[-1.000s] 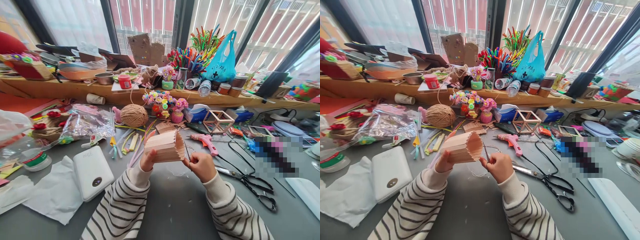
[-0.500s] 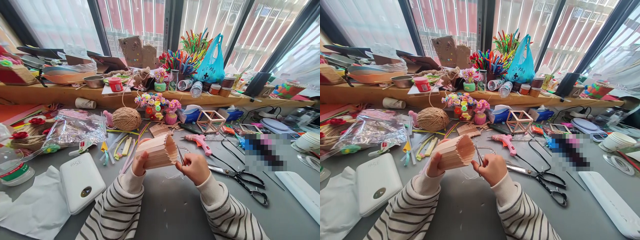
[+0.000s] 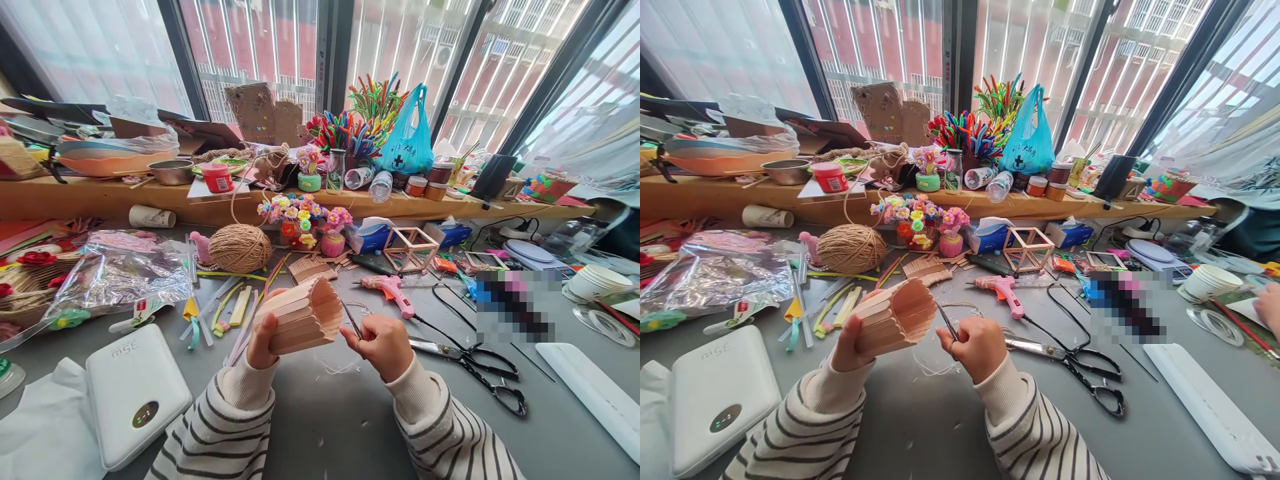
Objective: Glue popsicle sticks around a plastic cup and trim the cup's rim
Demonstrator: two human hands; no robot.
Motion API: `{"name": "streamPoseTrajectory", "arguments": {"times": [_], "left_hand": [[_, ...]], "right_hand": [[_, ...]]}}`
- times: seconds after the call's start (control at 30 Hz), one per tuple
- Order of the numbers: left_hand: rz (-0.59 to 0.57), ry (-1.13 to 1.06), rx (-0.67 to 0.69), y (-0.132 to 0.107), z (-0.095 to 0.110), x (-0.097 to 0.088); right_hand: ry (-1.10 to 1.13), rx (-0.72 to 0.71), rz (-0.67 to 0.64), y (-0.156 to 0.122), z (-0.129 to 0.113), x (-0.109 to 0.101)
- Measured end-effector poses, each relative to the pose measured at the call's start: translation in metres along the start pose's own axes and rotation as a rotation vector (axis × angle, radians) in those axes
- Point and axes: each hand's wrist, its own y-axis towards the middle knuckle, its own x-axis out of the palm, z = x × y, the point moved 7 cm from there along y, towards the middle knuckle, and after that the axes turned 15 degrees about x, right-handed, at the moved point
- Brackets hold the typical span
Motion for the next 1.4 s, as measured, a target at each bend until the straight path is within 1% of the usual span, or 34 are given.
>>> {"name": "streamPoseTrajectory", "arguments": {"times": [0.13, 0.2, 0.3, 0.37, 0.5, 0.63, 0.8, 0.97, 1.1, 1.23, 1.33, 1.4], "left_hand": [[-0.054, 0.036, -0.003, -0.0004, -0.0039, -0.0004], [-0.087, 0.068, 0.030, 0.0000, -0.0041, 0.0000], [-0.111, 0.115, 0.086, 0.0011, -0.0024, -0.0004], [-0.104, 0.119, 0.097, 0.0016, -0.0021, -0.0015], [-0.093, 0.065, 0.031, 0.0011, -0.0063, -0.0015], [-0.063, 0.018, -0.001, 0.0003, -0.0059, 0.0005], [-0.069, 0.003, -0.055, -0.0013, -0.0053, 0.0048], [-0.068, -0.005, 0.002, -0.0002, -0.0030, 0.0034], [-0.070, 0.018, 0.000, -0.0008, -0.0053, 0.0045], [-0.078, 0.049, -0.011, -0.0014, -0.0058, 0.0058], [-0.072, 0.060, -0.020, -0.0017, -0.0057, 0.0038], [-0.073, 0.065, -0.029, -0.0020, -0.0059, 0.0026]], "right_hand": [[-0.002, 0.102, -0.146, 0.0002, 0.0047, 0.0057], [-0.025, 0.117, -0.173, 0.0000, 0.0060, 0.0069], [-0.048, 0.090, -0.117, 0.0003, 0.0056, 0.0048], [-0.040, 0.063, -0.067, 0.0002, 0.0041, 0.0033], [-0.028, 0.004, 0.003, -0.0011, -0.0007, 0.0019], [-0.025, -0.010, 0.040, -0.0017, -0.0019, 0.0007], [-0.006, 0.052, 0.014, -0.0014, 0.0017, 0.0010], [-0.075, 0.102, 0.026, -0.0018, 0.0011, -0.0023], [-0.106, 0.124, 0.018, -0.0016, -0.0002, -0.0026], [-0.101, 0.154, -0.048, -0.0011, 0.0024, 0.0013], [-0.080, 0.141, -0.095, -0.0009, 0.0034, 0.0041], [-0.072, 0.130, -0.099, -0.0008, 0.0036, 0.0045]]}}
